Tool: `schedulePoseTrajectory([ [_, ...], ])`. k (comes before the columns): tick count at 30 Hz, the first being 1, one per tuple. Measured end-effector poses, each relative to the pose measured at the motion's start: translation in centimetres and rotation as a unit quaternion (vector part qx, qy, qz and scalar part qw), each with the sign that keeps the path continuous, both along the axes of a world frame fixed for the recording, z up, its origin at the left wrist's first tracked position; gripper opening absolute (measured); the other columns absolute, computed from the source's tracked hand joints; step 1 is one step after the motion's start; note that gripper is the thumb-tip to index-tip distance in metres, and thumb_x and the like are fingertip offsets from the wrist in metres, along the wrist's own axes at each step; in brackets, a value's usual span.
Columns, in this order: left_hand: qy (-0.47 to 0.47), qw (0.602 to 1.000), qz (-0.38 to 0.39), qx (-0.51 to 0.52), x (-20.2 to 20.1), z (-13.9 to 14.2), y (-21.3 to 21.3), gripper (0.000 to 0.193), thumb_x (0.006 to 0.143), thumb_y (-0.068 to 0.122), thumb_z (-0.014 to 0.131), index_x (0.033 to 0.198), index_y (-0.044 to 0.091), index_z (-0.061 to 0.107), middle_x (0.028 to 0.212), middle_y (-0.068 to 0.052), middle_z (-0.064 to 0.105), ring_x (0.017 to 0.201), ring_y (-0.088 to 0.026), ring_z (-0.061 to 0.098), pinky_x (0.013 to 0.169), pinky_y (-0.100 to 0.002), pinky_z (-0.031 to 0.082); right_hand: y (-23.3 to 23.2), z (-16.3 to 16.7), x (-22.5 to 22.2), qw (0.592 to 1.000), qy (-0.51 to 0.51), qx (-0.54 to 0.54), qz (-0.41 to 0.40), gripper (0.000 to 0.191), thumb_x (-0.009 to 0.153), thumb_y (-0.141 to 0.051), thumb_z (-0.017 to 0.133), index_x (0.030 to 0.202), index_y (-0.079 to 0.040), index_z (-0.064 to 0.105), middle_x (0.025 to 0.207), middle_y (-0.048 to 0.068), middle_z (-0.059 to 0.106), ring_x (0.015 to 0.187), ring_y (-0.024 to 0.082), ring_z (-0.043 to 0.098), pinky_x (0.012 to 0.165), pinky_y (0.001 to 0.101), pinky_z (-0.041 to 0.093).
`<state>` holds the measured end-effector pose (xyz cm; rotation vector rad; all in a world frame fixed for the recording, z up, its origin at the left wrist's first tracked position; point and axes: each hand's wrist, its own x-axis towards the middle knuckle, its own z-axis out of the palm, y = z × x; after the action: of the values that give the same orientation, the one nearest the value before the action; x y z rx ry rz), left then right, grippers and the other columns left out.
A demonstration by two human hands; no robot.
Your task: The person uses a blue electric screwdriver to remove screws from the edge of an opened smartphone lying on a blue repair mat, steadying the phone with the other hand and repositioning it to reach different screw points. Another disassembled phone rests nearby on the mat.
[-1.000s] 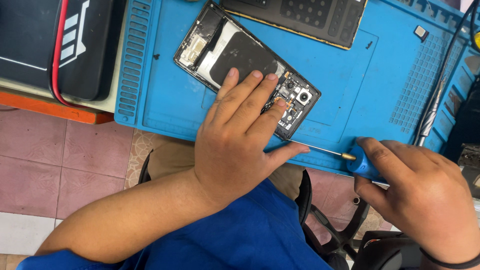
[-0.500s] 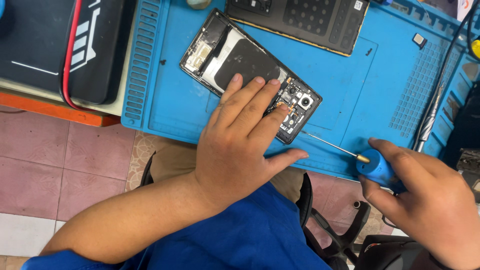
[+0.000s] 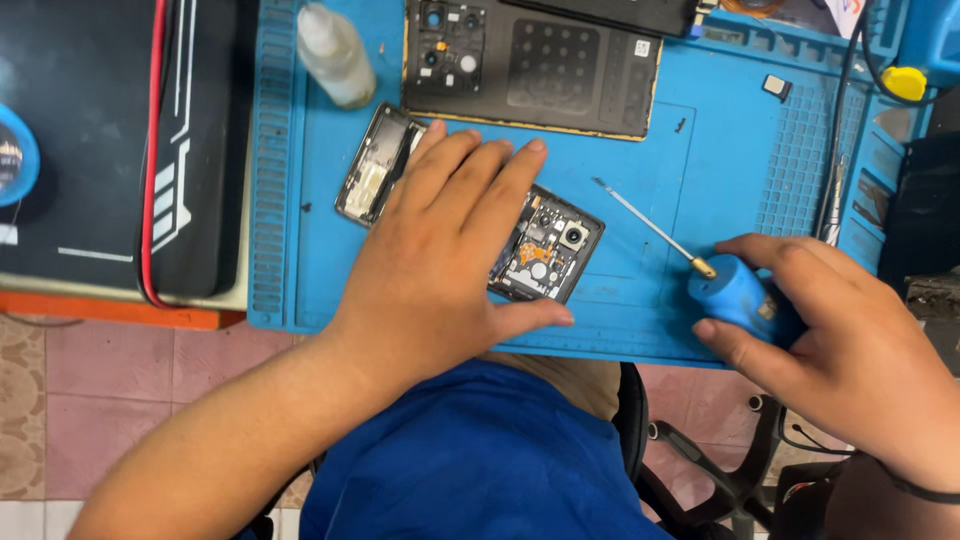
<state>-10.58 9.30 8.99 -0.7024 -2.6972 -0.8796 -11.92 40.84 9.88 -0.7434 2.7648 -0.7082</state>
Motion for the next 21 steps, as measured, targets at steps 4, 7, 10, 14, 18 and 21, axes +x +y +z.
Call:
schedulePoseTrajectory([
  [4,-0.032,0.999,-0.017,-0.001,-3.2,-0.4,-0.5,0.107,0.062,0.054,0.092,0.142,-0.004,0.050,0.134,-0.019,0.059,0.134,-0.039,0.050,0.126,-0.056,0.032,-1.0,-0.4,-3.9,0.999,-0.039,0.012,0.005,0.062,0.069,-0.023,0.083,0.125,-0.004,0.066,0.102,0.011,0.068,0.091,0.029,0.067,0.074,0.0364,0.053],
  [7,-0.058,0.998,-0.033,-0.005,-5.6,-1.1,-1.5,0.108,0.060,0.057,0.090,0.142,-0.001,0.051,0.135,-0.017,0.059,0.136,-0.038,0.049,0.125,-0.056,0.031,-1.9,-0.9,-6.5,0.998,-0.060,0.012,0.000,0.062,0.069,-0.024,0.082,0.125,-0.005,0.067,0.101,0.011,0.068,0.088,0.028,0.068,0.072,0.0358,0.054],
  [10,-0.052,0.997,-0.048,-0.006,-7.8,-1.7,-2.7,0.103,0.064,0.058,0.089,0.143,0.002,0.052,0.139,-0.017,0.057,0.140,-0.038,0.046,0.124,-0.058,0.030,-2.4,-1.4,-8.5,0.995,-0.093,0.035,-0.030,0.063,0.068,-0.027,0.083,0.124,-0.006,0.067,0.092,0.010,0.069,0.084,0.029,0.069,0.070,0.0371,0.055],
  [14,-0.050,0.998,-0.037,0.025,-9.1,-1.5,-3.4,0.092,0.074,0.053,0.088,0.144,0.004,0.053,0.146,-0.019,0.055,0.146,-0.039,0.044,0.127,-0.058,0.033,-2.0,-2.0,-9.1,0.990,-0.112,0.052,-0.065,0.064,0.069,-0.031,0.084,0.125,-0.005,0.067,0.088,0.010,0.070,0.080,0.028,0.071,0.067,0.0366,0.055],
  [18,-0.063,0.997,0.037,0.031,-8.1,-0.7,-1.5,0.084,0.079,0.050,0.088,0.141,0.003,0.055,0.147,-0.024,0.054,0.145,-0.043,0.045,0.124,-0.056,0.038,-0.2,-2.5,-8.7,0.978,-0.185,0.010,-0.100,0.066,0.070,-0.032,0.083,0.129,-0.005,0.068,0.087,0.006,0.068,0.076,0.021,0.069,0.061,0.0343,0.057],
  [21,-0.050,0.996,0.068,0.025,-8.1,-1.1,0.2,0.084,0.074,0.050,0.089,0.134,0.002,0.058,0.143,-0.026,0.054,0.139,-0.046,0.047,0.122,-0.061,0.034,0.8,-2.9,-8.9,0.983,-0.165,0.016,-0.076,0.072,0.067,-0.036,0.083,0.129,-0.003,0.065,0.095,0.010,0.072,0.082,0.025,0.073,0.066,0.0349,0.056],
])
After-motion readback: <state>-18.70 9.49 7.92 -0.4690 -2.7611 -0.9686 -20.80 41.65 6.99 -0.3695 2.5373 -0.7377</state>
